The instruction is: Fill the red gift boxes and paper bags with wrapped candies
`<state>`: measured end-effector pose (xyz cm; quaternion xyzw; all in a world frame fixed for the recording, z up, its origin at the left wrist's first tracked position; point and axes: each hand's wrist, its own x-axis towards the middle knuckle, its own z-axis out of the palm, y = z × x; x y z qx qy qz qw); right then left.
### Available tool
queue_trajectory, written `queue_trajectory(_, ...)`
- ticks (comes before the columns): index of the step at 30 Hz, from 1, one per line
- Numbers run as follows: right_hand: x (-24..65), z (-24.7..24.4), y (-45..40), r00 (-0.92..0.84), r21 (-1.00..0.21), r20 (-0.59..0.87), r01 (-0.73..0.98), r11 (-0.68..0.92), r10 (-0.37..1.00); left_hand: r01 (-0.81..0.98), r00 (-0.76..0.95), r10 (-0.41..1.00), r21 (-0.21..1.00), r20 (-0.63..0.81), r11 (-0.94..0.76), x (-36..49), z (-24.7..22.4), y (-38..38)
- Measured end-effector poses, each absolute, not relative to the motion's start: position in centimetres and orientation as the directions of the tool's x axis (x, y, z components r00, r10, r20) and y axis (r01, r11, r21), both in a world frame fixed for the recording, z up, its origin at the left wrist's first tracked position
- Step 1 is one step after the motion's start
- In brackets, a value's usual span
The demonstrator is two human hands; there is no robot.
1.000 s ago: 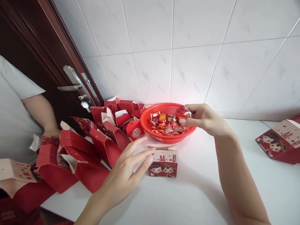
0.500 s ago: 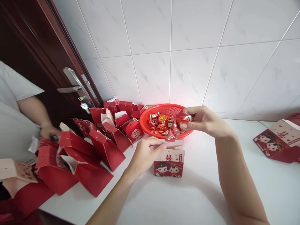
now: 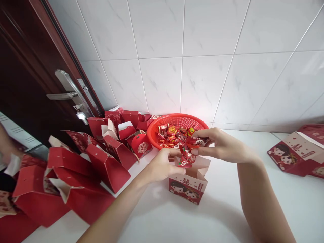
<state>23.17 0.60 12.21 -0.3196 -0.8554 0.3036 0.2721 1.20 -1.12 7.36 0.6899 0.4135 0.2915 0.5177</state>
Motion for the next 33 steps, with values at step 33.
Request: queue_trajectory(33,20.8,10.7,-3.1,-0.677,-0.213,0.113,0.698,0.683,0.727,0.357,0.448,0.866,0.844,0.222,-0.401,1.1,6.0,-3.0)
